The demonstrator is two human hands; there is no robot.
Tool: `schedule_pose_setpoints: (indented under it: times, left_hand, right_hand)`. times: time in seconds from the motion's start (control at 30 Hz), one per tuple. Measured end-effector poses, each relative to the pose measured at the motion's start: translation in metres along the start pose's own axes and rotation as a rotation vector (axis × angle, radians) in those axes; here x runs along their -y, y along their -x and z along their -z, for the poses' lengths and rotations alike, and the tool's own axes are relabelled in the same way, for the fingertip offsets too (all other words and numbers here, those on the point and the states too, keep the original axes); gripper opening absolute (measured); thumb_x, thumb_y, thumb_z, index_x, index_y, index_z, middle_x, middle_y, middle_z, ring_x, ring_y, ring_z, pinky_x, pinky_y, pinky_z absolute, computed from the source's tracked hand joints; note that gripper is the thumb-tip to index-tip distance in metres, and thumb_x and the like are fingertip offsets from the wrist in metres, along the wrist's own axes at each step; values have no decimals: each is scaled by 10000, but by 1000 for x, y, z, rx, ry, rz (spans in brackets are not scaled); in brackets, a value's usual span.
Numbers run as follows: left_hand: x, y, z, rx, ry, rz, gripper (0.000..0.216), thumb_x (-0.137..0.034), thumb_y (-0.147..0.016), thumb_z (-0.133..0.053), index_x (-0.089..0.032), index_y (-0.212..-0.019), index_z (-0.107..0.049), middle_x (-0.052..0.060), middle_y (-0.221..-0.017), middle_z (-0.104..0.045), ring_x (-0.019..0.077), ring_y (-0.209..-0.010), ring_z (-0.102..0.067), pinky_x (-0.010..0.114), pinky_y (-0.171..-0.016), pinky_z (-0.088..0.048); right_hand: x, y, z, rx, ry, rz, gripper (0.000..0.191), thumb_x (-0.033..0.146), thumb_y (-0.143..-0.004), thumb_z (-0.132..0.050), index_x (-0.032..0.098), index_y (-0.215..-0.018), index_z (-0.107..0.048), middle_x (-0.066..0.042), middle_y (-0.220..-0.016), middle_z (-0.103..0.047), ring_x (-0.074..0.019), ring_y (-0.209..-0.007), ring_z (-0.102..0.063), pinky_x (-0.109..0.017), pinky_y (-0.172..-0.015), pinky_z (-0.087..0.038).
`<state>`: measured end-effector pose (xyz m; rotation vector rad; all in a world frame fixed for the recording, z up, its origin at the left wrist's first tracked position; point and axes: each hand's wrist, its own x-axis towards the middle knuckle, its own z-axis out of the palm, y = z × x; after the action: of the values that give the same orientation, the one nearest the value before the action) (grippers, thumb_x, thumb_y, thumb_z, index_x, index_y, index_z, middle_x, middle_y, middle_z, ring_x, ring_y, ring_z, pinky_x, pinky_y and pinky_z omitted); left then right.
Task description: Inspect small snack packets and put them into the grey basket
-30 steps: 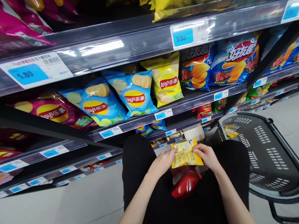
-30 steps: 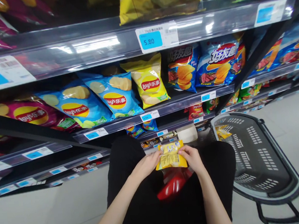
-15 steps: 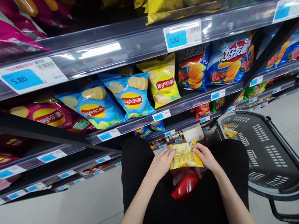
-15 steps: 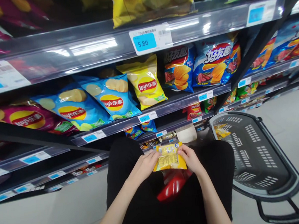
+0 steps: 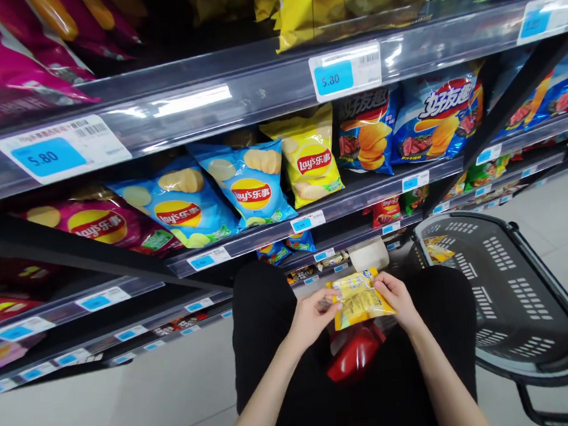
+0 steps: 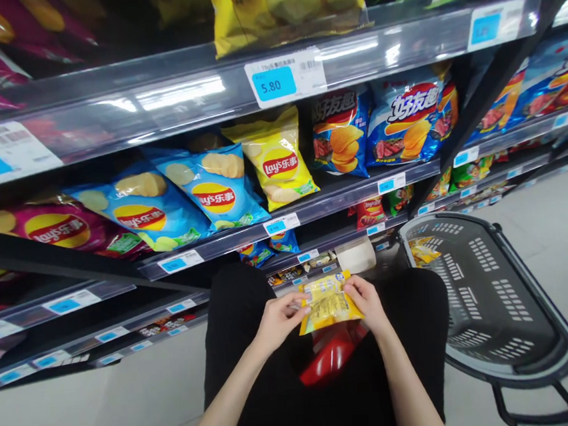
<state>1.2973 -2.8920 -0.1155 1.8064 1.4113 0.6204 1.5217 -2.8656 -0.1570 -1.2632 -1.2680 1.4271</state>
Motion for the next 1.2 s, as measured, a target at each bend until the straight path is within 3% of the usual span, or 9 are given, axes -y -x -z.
schedule_pose_setpoints:
  times: [0.17, 0.3, 0.43, 0.57, 0.7, 0.9, 1.07, 1.2]
  left_hand:
    - [1, 0, 3, -27, 43, -30, 282, -243, -875, -507, -143, -1090, -660, 68, -875, -711, 151, -724, -668, 245, -628, -562]
    - [-2, 3, 10, -35, -329, -254, 299, -216, -936, -410, -181, -1129, -636, 88, -966, -705, 184, -843, -678, 317, -771, -567]
    - [-8, 3, 14, 4, -580, -380, 298, -225, -965, -370, -152, -1086, -632, 102, -928, -714, 223, -858, -691, 351, -749, -575]
    - [-14, 6, 14, 16, -357, -266, 243, -265, -947, -436, -176, -1047, -638, 83, -972, -721, 204, -835, -693, 309, -738, -559]
    - [-12, 8, 8, -57, -61, -107, 172, -226, -899, -490, -193, -910, -659, 31, -830, -722, 144, -687, -665, 229, -647, -516]
    - [-5, 4, 8, -132, 54, -16, 187, -279, -904, -487, -177, -917, -643, 4, -715, -679, 118, -600, -604, 205, -581, -462]
    - [-8, 2, 10, -166, 136, 65, 242, -290, -913, -447, -163, -939, -651, 46, -857, -716, 151, -730, -648, 241, -674, -488]
    - [-9, 1, 8, -63, 203, 119, 208, -296, -813, -603, -141, -905, -708, 58, -796, -735, 184, -728, -676, 248, -638, -523]
  right_hand:
    - [3, 0, 1, 7, -50, -27, 417, 592, -732, -612, 199, -651, -498, 11, -612, -493, -128, -550, -428, -239, -525, -360]
    - [5, 0, 0, 28, -78, -45, 435, 610, -717, -618, 198, -646, -498, 14, -602, -494, -125, -537, -432, -235, -513, -366]
    - [5, 0, 1, 36, -88, -47, 433, 608, -715, -623, 198, -648, -503, 14, -608, -483, -126, -546, -425, -237, -517, -354]
    - [2, 1, 4, 31, -107, -49, 419, 591, -722, -628, 199, -654, -500, 17, -607, -477, -123, -539, -421, -237, -514, -343]
    - [0, 1, 4, 32, -124, -45, 397, 571, -725, -635, 200, -658, -513, 9, -618, -509, -130, -549, -452, -243, -523, -363]
    - [-1, 2, 3, 80, -107, -59, 365, 485, -580, -774, 197, -749, -626, -23, -685, -628, -170, -591, -544, -271, -550, -426]
    - [2, 5, -3, 33, -9, -32, 285, 457, -721, -676, 180, -666, -640, -22, -643, -610, -160, -590, -521, -263, -566, -397]
    - [5, 5, -3, 20, 44, -3, 296, 465, -762, -635, 180, -682, -621, -13, -658, -591, -160, -613, -505, -255, -580, -380]
